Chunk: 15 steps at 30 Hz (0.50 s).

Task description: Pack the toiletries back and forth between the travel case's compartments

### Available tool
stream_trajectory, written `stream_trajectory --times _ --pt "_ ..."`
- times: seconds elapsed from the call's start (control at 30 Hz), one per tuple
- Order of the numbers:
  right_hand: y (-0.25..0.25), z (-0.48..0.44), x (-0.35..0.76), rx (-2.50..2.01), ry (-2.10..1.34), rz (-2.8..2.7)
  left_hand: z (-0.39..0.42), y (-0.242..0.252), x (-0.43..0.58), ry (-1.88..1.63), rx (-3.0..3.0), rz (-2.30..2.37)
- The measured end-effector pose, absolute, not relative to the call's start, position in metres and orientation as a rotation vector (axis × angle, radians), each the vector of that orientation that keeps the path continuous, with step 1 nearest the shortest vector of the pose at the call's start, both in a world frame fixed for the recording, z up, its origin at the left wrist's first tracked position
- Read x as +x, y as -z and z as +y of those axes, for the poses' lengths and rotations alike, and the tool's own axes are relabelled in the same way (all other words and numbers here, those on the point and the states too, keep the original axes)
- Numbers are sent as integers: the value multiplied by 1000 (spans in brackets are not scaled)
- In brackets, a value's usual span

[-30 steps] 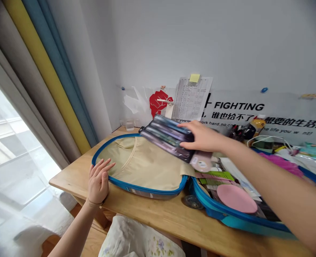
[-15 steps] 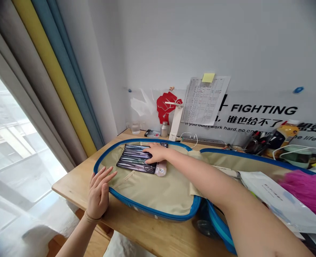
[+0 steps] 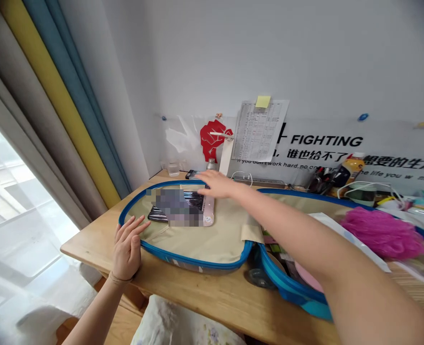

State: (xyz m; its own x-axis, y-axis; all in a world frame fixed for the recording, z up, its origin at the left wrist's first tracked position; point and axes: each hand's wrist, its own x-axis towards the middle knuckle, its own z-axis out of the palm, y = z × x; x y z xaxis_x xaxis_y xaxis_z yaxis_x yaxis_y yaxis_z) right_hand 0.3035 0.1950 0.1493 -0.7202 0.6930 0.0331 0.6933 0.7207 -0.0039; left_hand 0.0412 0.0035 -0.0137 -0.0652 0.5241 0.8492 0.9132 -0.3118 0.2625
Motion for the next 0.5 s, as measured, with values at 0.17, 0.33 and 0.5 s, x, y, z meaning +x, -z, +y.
stream_trajectory --times 0.17,0.33,0.5 --pt "-180 181 428 -1718 49 -2681 5 15 41 1366 -1819 -1525" --pt "-147 150 525 -2226 -77 -2532 5 13 43 1387 -1798 -1532" --pt "-113 129 568 -2502 -75 -2371 6 11 44 1386 -1785 -1511"
